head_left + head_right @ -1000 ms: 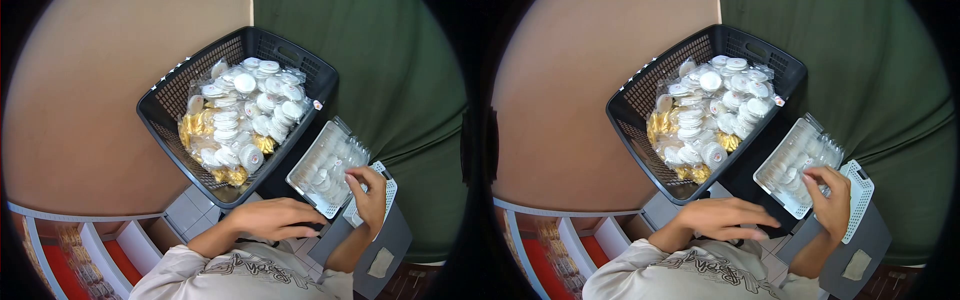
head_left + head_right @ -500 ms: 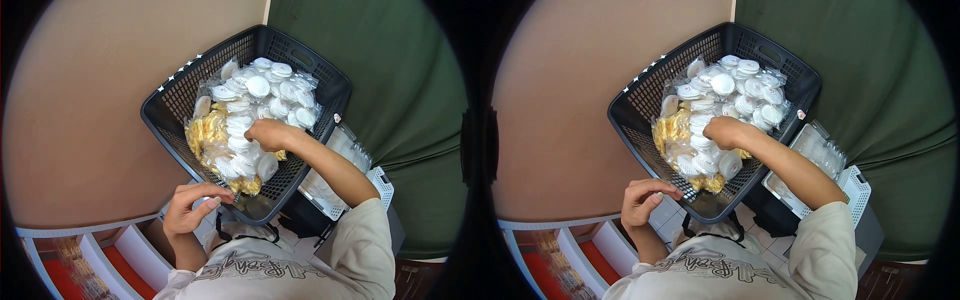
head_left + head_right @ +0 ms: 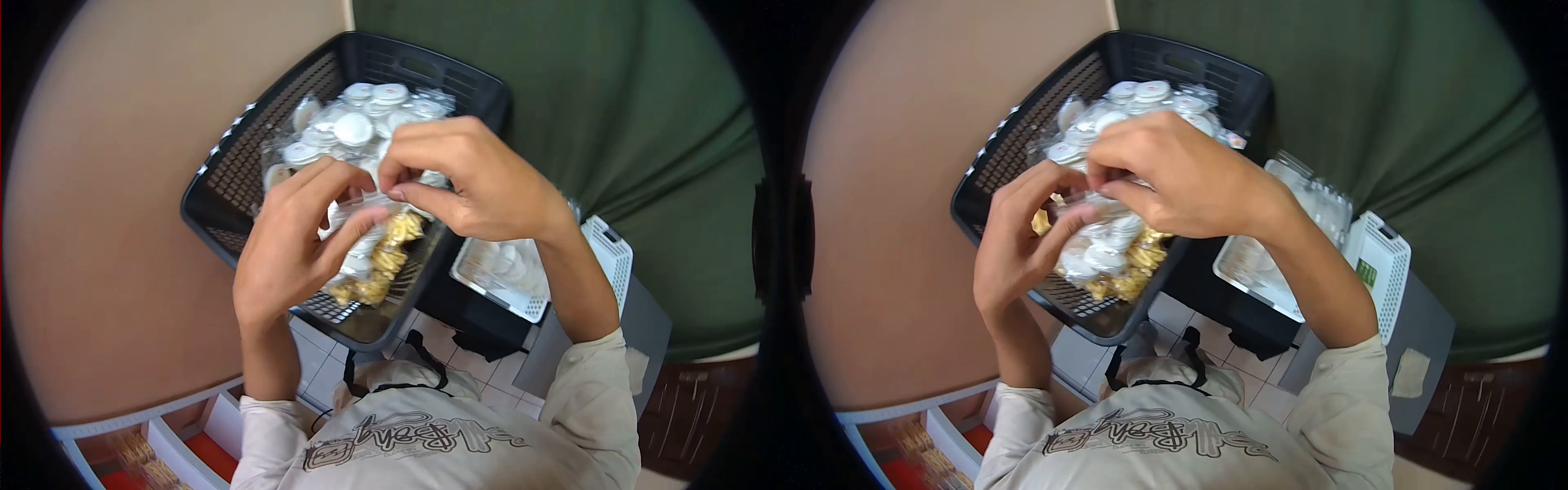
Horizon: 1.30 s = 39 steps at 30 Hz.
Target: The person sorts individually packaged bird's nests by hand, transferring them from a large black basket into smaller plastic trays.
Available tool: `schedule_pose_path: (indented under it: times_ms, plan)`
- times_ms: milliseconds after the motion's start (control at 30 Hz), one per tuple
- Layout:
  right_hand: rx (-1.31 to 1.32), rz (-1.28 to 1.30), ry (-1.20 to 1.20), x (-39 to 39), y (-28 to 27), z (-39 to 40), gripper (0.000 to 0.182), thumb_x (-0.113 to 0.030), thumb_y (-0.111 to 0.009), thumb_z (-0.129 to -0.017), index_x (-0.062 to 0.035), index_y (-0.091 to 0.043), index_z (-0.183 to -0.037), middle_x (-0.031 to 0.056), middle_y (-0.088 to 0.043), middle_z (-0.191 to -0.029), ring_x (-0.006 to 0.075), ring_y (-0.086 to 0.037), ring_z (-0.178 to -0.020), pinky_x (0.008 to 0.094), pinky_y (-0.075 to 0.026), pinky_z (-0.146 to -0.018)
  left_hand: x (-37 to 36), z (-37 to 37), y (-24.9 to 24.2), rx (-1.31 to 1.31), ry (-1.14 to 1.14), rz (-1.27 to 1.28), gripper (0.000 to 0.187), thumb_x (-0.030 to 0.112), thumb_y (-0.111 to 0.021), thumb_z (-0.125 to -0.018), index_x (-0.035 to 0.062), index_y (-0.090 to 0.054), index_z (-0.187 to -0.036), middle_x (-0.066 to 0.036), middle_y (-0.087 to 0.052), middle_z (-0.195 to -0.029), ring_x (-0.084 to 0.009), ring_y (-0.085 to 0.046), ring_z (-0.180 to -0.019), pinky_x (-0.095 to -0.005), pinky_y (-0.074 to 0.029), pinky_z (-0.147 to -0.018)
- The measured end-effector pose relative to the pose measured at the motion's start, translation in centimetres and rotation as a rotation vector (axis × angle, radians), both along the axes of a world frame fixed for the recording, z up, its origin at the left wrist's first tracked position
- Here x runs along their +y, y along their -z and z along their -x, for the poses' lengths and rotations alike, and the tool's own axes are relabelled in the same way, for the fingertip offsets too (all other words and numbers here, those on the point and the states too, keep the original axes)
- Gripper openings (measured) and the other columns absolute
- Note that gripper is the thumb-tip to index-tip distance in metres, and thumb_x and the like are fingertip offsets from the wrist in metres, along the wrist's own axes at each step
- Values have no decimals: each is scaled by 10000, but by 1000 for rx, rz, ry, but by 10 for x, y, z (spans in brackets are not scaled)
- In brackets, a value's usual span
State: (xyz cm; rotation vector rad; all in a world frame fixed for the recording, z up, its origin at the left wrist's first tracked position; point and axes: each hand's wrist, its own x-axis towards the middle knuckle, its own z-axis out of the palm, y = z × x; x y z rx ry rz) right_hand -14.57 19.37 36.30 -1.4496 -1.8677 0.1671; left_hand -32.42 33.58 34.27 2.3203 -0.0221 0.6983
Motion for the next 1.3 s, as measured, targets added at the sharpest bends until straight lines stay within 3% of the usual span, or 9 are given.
schedule_pose_path:
  times_ms: [100, 233, 367, 433, 633, 833, 1033, 1133, 1300]
  plan:
    - [50, -113, 13, -45, -23, 1, 71, -22, -670, -815, 24, -618, -832, 173, -642, -808, 347, -634, -751, 422, -496, -692, -31, -20, -20, -141, 98, -133, 108, 17, -708, -871, -34, -636, -808, -135, -511, -659, -258, -492, -547, -369, -363, -504]
    - [68, -126, -14, -108, -28, 4, 104, 8, -724, -790, 5, -678, -884, 114, -627, -799, 285, -608, -657, 361, -487, -585, -95, -23, -30, -206, 130, 20, 100, 8, -711, -834, -15, -680, -742, -102, -498, -577, -218, -481, -484, -355, -345, -474]
    - [54, -78, -110, -169, -13, 18, 148, -73, -754, -806, -32, -614, -785, 71, -506, -708, 248, -514, -567, 364, -422, -492, -133, -21, -23, -4, 562, 106, 256, 69, -776, -808, 32, -610, -616, -67, -486, -559, -247, -506, -515, -381, -360, -475]
    - [24, 77, -121, -197, -4, 32, 200, -132, -669, -884, -16, -555, -767, 100, -559, -743, 291, -611, -691, 399, -500, -599, -143, -22, -5, 43, 758, 47, 260, 91, -765, -831, 42, -612, -627, -53, -475, -552, -248, -516, -522, -390, -374, -472]
    - [62, 252, -89, -256, 46, 48, 193, -144, -641, -923, -26, -571, -787, 71, -536, -746, 255, -580, -711, 376, -506, -644, -185, -12, 44, 322, 849, 154, 311, 150, -723, -910, 37, -600, -647, -73, -465, -543, -254, -523, -514, -406, -393, -474]
    - [252, 320, -34, -300, 79, 39, 209, -160, -650, -940, -19, -563, -813, 117, -503, -730, 310, -573, -707, 443, -471, -640, -212, -18, 79, 502, 880, 401, 409, 141, -733, -930, -6, -533, -604, -99, -400, -506, -250, -398, -455, -392, -313, -469]
    - [434, 373, 49, -332, 95, 30, 281, -190, -679, -947, -2, -557, -777, 111, -529, -664, 296, -559, -616, 422, -430, -584, -234, -29, 101, 568, 889, 534, 455, 137, -699, -966, -14, -509, -581, -67, -372, -473, -138, -326, -415, -349, -250, -445]
    - [481, 373, 110, -345, 106, 24, 358, -208, -712, -938, 1, -543, -702, 91, -486, -592, 237, -500, -533, 380, -381, -521, -249, -28, 118, 607, 825, 744, 477, 157, -685, -986, -12, -492, -584, 9, -360, -488, -48, -297, -474, -322, -212, -442]
    - [549, 403, 240, -363, 119, 13, 463, -190, -797, -881, -7, -500, -577, 51, -384, -483, 136, -351, -445, 346, -280, -452, -263, -37, 143, 666, 799, 766, 510, 197, -664, -1013, -2, -482, -580, 50, -335, -522, -36, -275, -520, -310, -203, -453]
